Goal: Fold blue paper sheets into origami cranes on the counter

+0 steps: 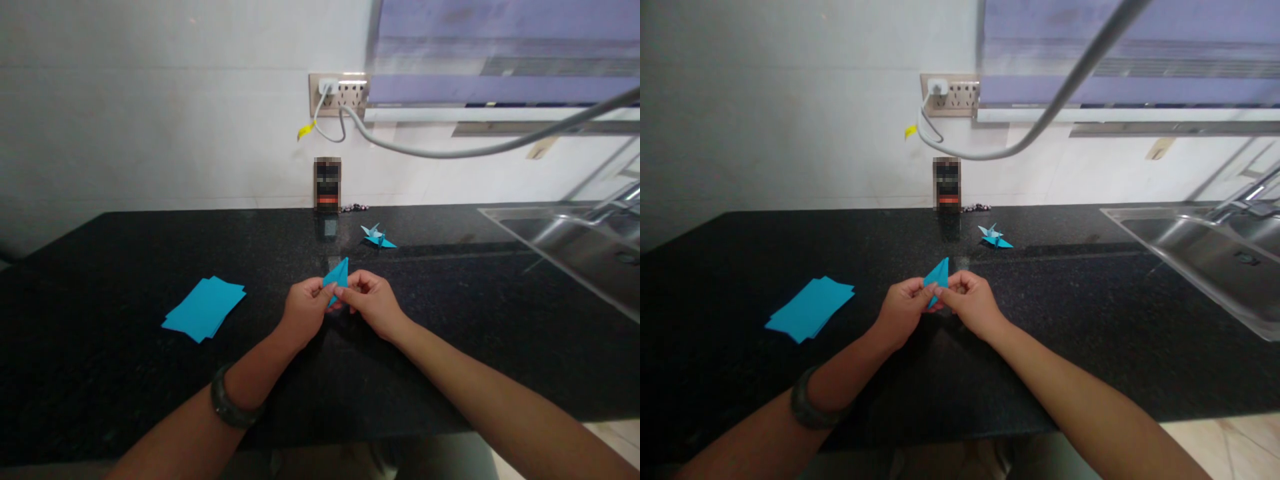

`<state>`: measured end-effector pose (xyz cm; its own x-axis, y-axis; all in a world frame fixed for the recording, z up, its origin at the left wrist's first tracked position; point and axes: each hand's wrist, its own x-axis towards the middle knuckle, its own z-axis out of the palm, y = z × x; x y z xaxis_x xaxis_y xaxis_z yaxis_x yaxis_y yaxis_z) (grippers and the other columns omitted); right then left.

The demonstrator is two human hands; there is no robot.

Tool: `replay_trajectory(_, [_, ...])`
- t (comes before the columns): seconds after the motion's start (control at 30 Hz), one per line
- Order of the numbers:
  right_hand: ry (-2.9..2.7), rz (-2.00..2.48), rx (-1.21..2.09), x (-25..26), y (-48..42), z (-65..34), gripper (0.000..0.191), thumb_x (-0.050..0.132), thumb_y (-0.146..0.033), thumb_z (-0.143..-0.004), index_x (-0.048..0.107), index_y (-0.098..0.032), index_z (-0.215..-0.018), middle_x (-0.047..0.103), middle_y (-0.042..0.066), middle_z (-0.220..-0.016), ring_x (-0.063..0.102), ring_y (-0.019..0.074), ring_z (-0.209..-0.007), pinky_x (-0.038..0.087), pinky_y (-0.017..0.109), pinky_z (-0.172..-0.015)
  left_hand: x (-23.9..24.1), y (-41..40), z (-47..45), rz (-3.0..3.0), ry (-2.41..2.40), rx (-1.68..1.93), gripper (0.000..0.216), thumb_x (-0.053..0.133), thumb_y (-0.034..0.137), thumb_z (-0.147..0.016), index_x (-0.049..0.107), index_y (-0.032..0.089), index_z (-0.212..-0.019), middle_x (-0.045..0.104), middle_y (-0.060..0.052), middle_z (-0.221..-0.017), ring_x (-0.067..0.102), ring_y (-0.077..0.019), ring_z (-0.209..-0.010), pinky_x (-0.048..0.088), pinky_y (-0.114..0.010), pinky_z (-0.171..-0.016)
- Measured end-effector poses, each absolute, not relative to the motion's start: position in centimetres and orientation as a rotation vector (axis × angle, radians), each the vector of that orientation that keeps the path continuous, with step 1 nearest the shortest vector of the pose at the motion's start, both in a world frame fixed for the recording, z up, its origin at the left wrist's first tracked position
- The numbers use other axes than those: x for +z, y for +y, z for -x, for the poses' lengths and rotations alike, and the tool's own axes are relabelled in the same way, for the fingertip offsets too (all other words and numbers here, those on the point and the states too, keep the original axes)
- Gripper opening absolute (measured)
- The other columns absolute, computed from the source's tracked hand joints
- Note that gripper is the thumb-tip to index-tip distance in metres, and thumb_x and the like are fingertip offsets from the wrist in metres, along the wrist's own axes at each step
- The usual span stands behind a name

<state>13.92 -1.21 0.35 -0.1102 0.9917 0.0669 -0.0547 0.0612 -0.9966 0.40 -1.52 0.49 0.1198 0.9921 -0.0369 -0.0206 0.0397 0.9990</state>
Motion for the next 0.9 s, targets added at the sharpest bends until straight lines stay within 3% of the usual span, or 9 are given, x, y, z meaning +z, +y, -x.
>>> replay_trajectory(0.1, [-1.252, 1.038, 1.271, 0.4, -1.1, -14.0, 0.027, 0.073, -0.037, -0.06, 0.058, -0.016, -0.07, 0.054, -0.005, -0.051, 0.043, 0.0056, -0.041, 0.031, 0.018, -0.037, 0.5, -1.6, -0.4, -1.366, 1.122, 1.027, 0.02, 0.06, 0.033, -0.072, 0.061, 0.015, -0.064, 0.061, 0.0, -0.056, 0.056, -0.0119, -0.054, 0.046, -0.024, -0.055])
replay_trajectory(0.2, [-1.179, 1.057, 1.278, 0.5, -1.0, -14.1, 0.026, 0.072, -0.037, -0.06, 0.059, -0.015, -0.063, 0.055, -0.003, -0.051, 0.04, 0.0051, -0.04, 0.03, 0.018, -0.037, 0.3, -1.6, -0.5, -1.481, 1.128, 0.972, 0.017, 0.057, 0.029, -0.073, 0.061, 0.015, -0.064, 0.061, 0.0, -0.058, 0.057, -0.0119, -0.056, 0.045, -0.023, -0.055])
replay_trajectory(0.37, [-1.085, 1.043, 1.285, 0.5, -1.1, -13.9, 0.024, 0.074, -0.034, -0.057, 0.061, -0.014, -0.06, 0.054, -0.003, -0.047, 0.039, 0.0047, -0.039, 0.027, 0.018, -0.037, 0.2, -1.7, -0.7, -1.373, 1.119, 0.951, 0.018, 0.06, 0.03, -0.071, 0.06, 0.014, -0.079, 0.065, -0.003, -0.068, 0.059, -0.0124, -0.057, 0.046, -0.023, -0.053])
replay_trajectory(0.57, [-1.082, 1.04, 1.329, 0.1, -0.8, -14.4, 0.029, 0.068, -0.04, -0.065, 0.056, -0.016, -0.057, 0.046, -0.006, -0.043, 0.034, 0.0047, -0.036, 0.024, 0.019, -0.034, 0.8, -1.6, -0.5, -1.313, 1.146, 0.943, 0.013, 0.058, 0.025, -0.072, 0.06, 0.013, -0.067, 0.062, -0.001, -0.057, 0.051, -0.0076, -0.042, 0.042, -0.02, -0.043])
replay_trajectory(0.73, [-1.067, 1.073, 1.355, 0.5, -0.8, -14.8, 0.036, 0.069, -0.045, -0.062, 0.054, -0.014, -0.051, 0.044, -0.004, -0.043, 0.032, 0.0042, -0.035, 0.022, 0.019, -0.032, 1.4, -1.4, 0.0, -1.232, 1.072, 0.867, 0.016, 0.064, 0.028, -0.069, 0.061, 0.013, -0.067, 0.065, -0.003, -0.059, 0.055, -0.0087, -0.042, 0.042, -0.019, -0.042])
replay_trajectory(0.9, [-1.064, 1.063, 1.313, 0.5, -0.4, -15.1, 0.033, 0.07, -0.045, -0.06, 0.058, -0.014, -0.056, 0.047, -0.003, -0.046, 0.033, 0.0046, -0.037, 0.026, 0.019, -0.033, 1.7, -1.1, 0.4, -1.171, 1.115, 0.909, 0.023, 0.067, 0.034, -0.066, 0.06, 0.012, -0.067, 0.065, -0.004, -0.058, 0.055, -0.0087, -0.043, 0.042, -0.019, -0.042])
